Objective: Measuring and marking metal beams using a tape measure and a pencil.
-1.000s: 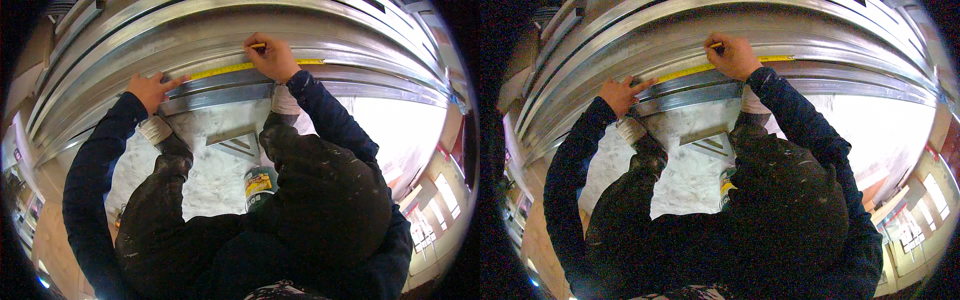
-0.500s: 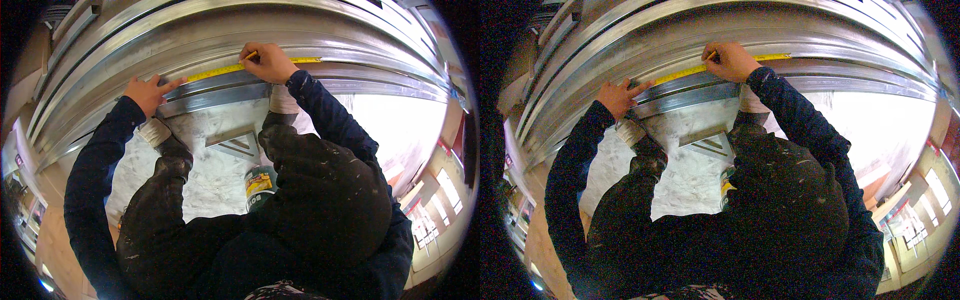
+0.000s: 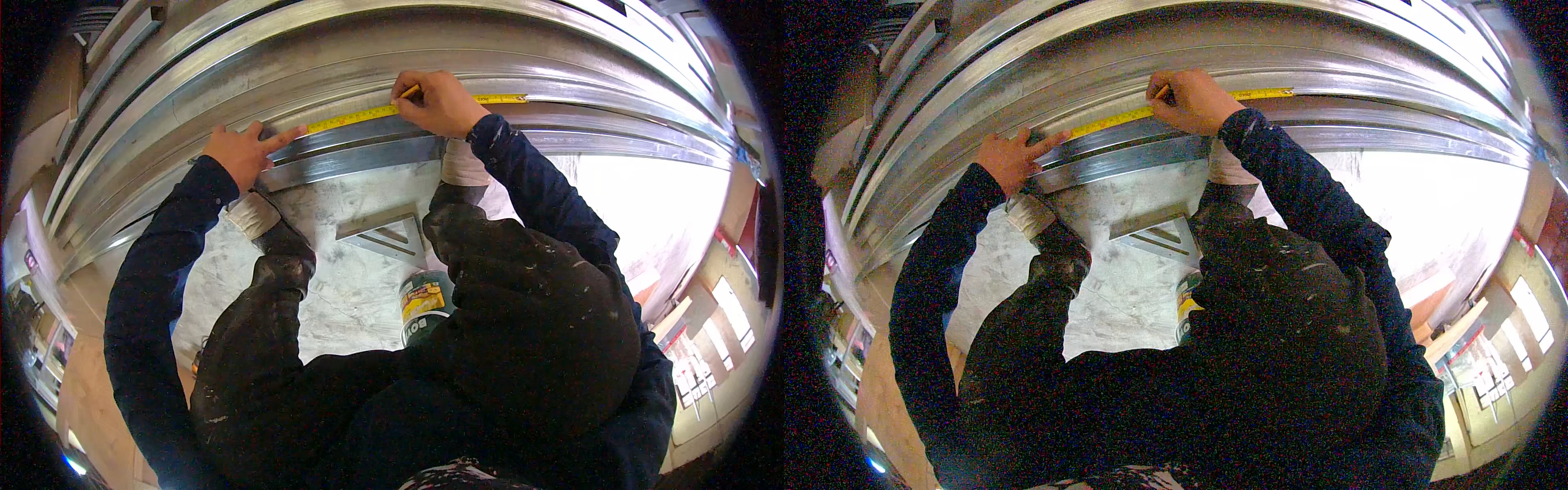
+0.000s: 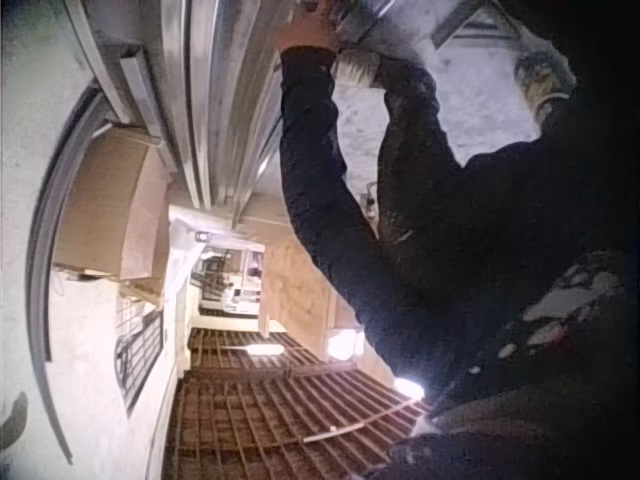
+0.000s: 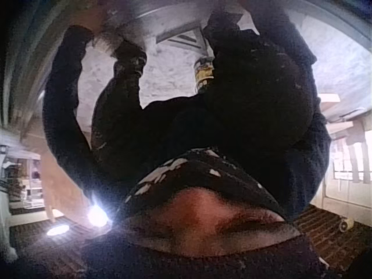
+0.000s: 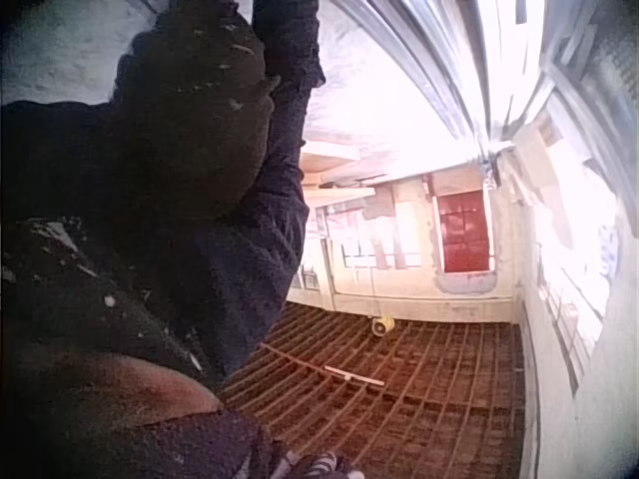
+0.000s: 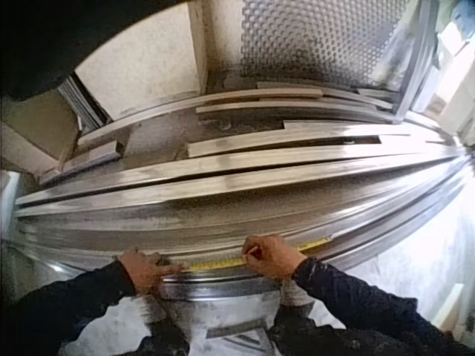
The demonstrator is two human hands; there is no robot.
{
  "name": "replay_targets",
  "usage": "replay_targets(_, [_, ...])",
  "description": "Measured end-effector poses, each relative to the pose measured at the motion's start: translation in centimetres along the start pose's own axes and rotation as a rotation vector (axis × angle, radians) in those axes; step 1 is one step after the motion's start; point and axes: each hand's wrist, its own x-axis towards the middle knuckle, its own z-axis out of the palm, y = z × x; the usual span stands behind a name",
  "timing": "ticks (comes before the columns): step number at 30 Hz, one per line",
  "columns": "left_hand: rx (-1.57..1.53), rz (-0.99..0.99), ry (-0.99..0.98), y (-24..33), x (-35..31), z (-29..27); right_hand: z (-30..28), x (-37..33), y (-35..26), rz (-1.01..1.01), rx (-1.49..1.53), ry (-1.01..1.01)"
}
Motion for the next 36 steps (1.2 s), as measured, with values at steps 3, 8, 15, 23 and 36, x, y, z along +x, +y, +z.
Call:
replay_targets(3, [0.005,0.009,0.008,0.0,0.0,0.0,0.2,0.3,-0.5,-0.064,-0.190,0.044])
replay_targets(8, [-0.009,0.012,0.017,-0.1,-0.2,-0.2,0.5,-0.2,-0.7,-0.106,-0.029,0.388])
replay_targets(15, [-0.067,0.002,-0.001,0.0,0.0,-0.4,-0.3,-0.8,1.4,-0.015,0.082,0.114])
replay_targets(23, [-0.065,-0.004,-0.069,0.1,-0.2,-1.5,-0.6,-0.8,0.4,0.023,-0.017,0.076])
replay_targets(36, [-0.037,0.013,-0.129,-0.3,0.2,-0.9,-0.5,-0.7,0.3,-0.013,-0.011,0.057])
